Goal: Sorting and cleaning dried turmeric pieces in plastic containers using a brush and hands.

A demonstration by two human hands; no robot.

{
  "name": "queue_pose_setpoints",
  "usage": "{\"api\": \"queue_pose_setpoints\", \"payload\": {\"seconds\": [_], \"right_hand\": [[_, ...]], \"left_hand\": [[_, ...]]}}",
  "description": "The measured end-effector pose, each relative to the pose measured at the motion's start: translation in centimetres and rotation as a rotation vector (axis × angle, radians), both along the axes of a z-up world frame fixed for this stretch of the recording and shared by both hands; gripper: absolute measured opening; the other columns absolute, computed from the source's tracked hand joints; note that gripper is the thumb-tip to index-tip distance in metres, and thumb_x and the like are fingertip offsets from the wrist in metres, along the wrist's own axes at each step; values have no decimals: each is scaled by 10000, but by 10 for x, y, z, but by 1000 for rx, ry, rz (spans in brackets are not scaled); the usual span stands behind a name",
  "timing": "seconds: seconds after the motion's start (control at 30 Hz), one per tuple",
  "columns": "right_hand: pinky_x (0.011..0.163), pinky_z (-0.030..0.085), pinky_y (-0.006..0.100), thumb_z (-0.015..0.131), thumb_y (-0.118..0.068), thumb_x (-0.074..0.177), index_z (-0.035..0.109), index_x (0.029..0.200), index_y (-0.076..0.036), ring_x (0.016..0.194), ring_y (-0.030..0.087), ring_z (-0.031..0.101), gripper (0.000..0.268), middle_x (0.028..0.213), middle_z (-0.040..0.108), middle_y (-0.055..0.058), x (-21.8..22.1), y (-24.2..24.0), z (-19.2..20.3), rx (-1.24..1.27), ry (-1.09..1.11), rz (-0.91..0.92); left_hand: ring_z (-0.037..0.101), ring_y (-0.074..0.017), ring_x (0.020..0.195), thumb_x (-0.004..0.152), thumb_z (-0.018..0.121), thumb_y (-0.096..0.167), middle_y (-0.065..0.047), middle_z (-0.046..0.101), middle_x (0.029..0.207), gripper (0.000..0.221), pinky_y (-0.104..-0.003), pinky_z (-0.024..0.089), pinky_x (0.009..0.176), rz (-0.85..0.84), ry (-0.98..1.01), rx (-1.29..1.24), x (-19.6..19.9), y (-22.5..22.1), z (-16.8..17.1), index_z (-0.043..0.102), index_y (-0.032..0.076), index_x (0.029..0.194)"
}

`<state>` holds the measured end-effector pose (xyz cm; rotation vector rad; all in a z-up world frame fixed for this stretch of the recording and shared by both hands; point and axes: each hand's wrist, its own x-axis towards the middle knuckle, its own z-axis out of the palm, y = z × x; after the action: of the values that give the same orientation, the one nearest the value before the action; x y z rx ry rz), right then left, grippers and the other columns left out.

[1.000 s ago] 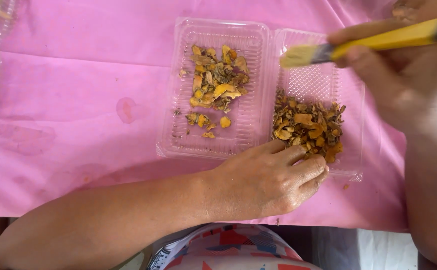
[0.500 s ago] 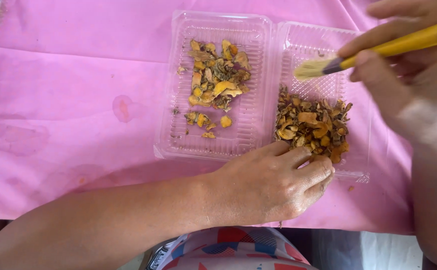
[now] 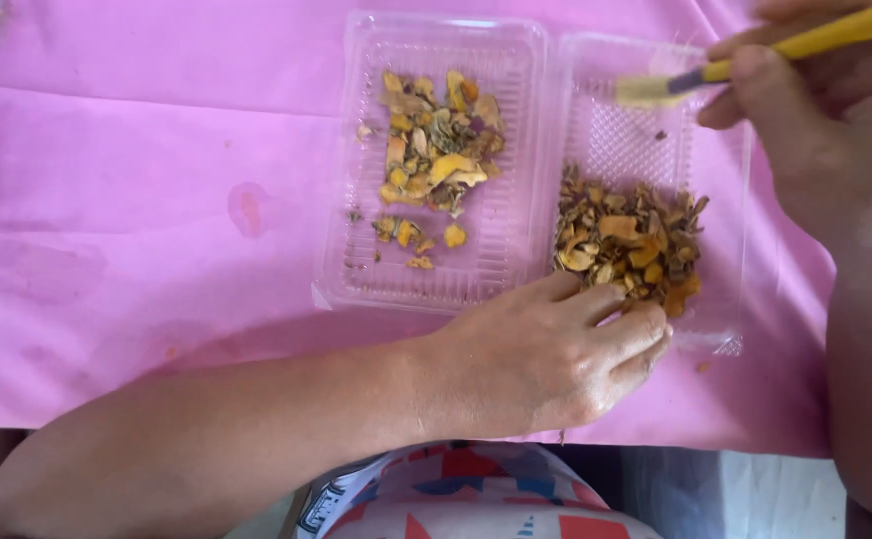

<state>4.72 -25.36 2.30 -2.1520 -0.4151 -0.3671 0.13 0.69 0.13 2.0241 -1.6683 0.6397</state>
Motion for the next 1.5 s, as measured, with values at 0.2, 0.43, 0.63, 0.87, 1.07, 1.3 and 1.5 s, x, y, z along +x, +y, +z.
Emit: {"api": "queue_pose_setpoints", "payload": {"seconds": [0.2,0.43,0.63,0.87,1.07,1.3,1.5], "right_hand": [[933,554,219,559,-81,1381,538,1501,1,955,178,700,147,1378,691,162,-21,6,20,4,46,-225],[621,562,290,515,253,1205,526,1323,238,765,285,683,120,1037,647,325,-18,20,31,-5,-12,43],[729,662,309,561,135,1009,517,1241,157,867,282,759,237,1119,692,285,-19,42,43,0,130,256],[886,607,305,581,106,1001,531,1299,144,1012,286,746,305,1145,712,266,-27,41,44,17,181,159],[750,549,277,539,162,1124,579,1337,164,849,245,701,217,1105,712,262,-25,14,36,-76,103,11],[714,538,257,514,-60,1280,544,1426,106,730,207,598,223,1221,670,255,-10,-24,9,119,98,0],[1123,578,325,491,-45,1349,704,1273,67,837,179,618,252,873,598,122,-4,-40,10,18,64,-85]], "left_hand": [[591,-245,874,997,635,72,-68,606,1080,153,-369,511,734,-29,25,1,1,1,2,738,48,1108],[600,-254,872,1000,644,56,-91,619,1105,195,-374,523,727,-39,35,18,2,2,3,734,14,1169],[600,-246,909,999,636,119,-72,632,1139,224,-363,522,758,-26,-18,39,1,1,4,728,41,1188],[628,-249,981,1003,624,135,-49,620,1122,241,-369,561,883,1,-31,48,2,2,7,717,59,1212],[612,-227,915,1007,639,84,-49,616,1095,197,-348,541,798,-6,-49,50,4,2,8,717,50,1185],[593,-234,839,999,671,71,-51,592,1030,187,-373,526,752,-19,-35,54,3,-1,4,713,52,1180],[603,-265,1000,974,655,39,-157,642,1146,248,-388,569,858,-3,120,178,8,-8,29,655,-69,1198]]}}
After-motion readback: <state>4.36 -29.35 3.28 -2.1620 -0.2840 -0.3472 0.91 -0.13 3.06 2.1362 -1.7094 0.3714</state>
